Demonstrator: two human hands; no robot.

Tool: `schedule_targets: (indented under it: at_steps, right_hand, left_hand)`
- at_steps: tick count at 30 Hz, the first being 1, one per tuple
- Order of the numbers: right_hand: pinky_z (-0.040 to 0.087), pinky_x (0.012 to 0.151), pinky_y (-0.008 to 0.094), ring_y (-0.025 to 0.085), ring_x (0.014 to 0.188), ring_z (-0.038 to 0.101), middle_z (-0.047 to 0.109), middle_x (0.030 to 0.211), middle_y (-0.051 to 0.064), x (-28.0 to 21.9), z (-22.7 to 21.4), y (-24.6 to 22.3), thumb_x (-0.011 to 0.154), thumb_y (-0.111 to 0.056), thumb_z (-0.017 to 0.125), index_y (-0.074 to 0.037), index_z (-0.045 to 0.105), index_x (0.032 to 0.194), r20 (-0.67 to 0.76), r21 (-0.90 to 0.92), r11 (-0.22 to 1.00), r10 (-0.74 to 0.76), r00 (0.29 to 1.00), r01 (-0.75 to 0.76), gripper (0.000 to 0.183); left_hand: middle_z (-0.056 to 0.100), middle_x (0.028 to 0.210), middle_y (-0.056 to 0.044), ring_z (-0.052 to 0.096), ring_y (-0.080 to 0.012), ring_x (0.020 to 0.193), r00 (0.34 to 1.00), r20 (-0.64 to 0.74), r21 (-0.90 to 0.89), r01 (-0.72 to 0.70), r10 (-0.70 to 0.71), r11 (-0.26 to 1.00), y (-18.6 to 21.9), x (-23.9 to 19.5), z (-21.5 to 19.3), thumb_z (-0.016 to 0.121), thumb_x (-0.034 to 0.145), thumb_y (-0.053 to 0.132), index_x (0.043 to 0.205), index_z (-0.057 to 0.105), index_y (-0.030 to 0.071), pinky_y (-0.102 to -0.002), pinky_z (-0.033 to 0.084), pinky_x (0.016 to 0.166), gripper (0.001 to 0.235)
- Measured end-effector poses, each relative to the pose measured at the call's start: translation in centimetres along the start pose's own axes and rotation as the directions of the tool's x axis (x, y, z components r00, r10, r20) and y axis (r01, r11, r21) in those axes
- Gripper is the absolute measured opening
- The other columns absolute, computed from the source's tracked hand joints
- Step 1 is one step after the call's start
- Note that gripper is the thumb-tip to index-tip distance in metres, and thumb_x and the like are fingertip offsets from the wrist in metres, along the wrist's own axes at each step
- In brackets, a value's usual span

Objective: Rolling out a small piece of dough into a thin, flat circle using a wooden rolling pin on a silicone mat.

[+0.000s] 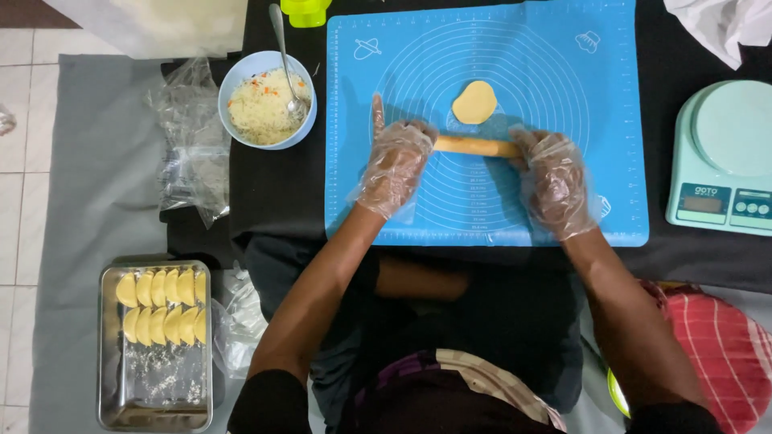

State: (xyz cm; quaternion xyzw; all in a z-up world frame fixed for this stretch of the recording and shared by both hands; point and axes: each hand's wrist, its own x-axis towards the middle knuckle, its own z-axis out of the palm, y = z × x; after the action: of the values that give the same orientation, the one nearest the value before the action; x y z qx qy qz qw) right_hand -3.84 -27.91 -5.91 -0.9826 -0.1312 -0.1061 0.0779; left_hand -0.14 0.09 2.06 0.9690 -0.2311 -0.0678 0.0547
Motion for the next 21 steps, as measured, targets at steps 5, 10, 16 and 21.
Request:
schedule_targets:
  at_steps: [5, 10, 16, 21]
  right_hand:
    - [0.038, 0.043, 0.026, 0.012, 0.057, 0.053, 0.061, 0.075, 0.000, 5.1, -7.8, -3.5, 0.118, -0.029, 0.059, -0.007, 0.068, 0.089, 0.184, 0.630, 0.716, 0.238, 0.954, -0.300, 0.038]
    - [0.046, 0.044, 0.027, 0.016, 0.059, 0.058, 0.064, 0.080, 0.006, 8.2, -5.3, -0.2, 0.118, -0.015, 0.060, 0.000, 0.072, 0.101, 0.110, 0.465, 0.885, -0.020, 0.994, -0.034, 0.026]
    - [0.045, 0.089, 0.041, 0.028, 0.106, 0.057, 0.064, 0.115, 0.014, 7.8, -4.4, 0.3, 0.113, -0.024, 0.060, -0.001, 0.069, 0.123, 0.017, 0.254, 0.942, -0.232, 0.973, 0.220, 0.027]
    - [0.032, 0.126, 0.056, 0.045, 0.151, 0.035, 0.048, 0.155, 0.031, 10.0, -0.3, -0.2, 0.116, -0.021, 0.051, 0.002, 0.055, 0.151, -0.263, 0.411, 0.817, -0.319, 0.911, 0.405, 0.042]
  left_hand:
    - [0.067, 0.082, 0.002, 0.068, -0.0200, 0.089, 0.999, -0.025, 0.083, 0.041, -0.039, 0.996, -0.5, 2.1, -1.6, 0.073, 0.093, 0.009, 0.102, 0.065, 0.017, -0.073, 0.002, 0.122, 0.015]
    - [0.065, 0.093, 0.005, 0.063, -0.0219, 0.103, 0.987, 0.101, 0.100, 0.117, -0.127, 0.988, -2.5, 6.6, 1.4, 0.067, 0.096, 0.017, 0.106, 0.063, 0.023, -0.073, -0.002, 0.121, 0.012]
    - [0.052, 0.135, -0.004, 0.038, -0.0307, 0.137, 0.985, 0.014, -0.048, 0.171, -0.170, 0.984, -2.3, 6.8, 4.8, 0.037, 0.098, 0.060, 0.130, 0.056, 0.019, -0.072, 0.000, 0.121, 0.056]
    - [0.005, 0.172, -0.011, -0.002, -0.0348, 0.156, 0.975, -0.026, 0.081, 0.223, -0.221, 0.972, -0.8, 8.6, 4.3, 0.007, 0.098, 0.071, 0.164, 0.008, 0.015, -0.071, -0.004, 0.120, 0.087]
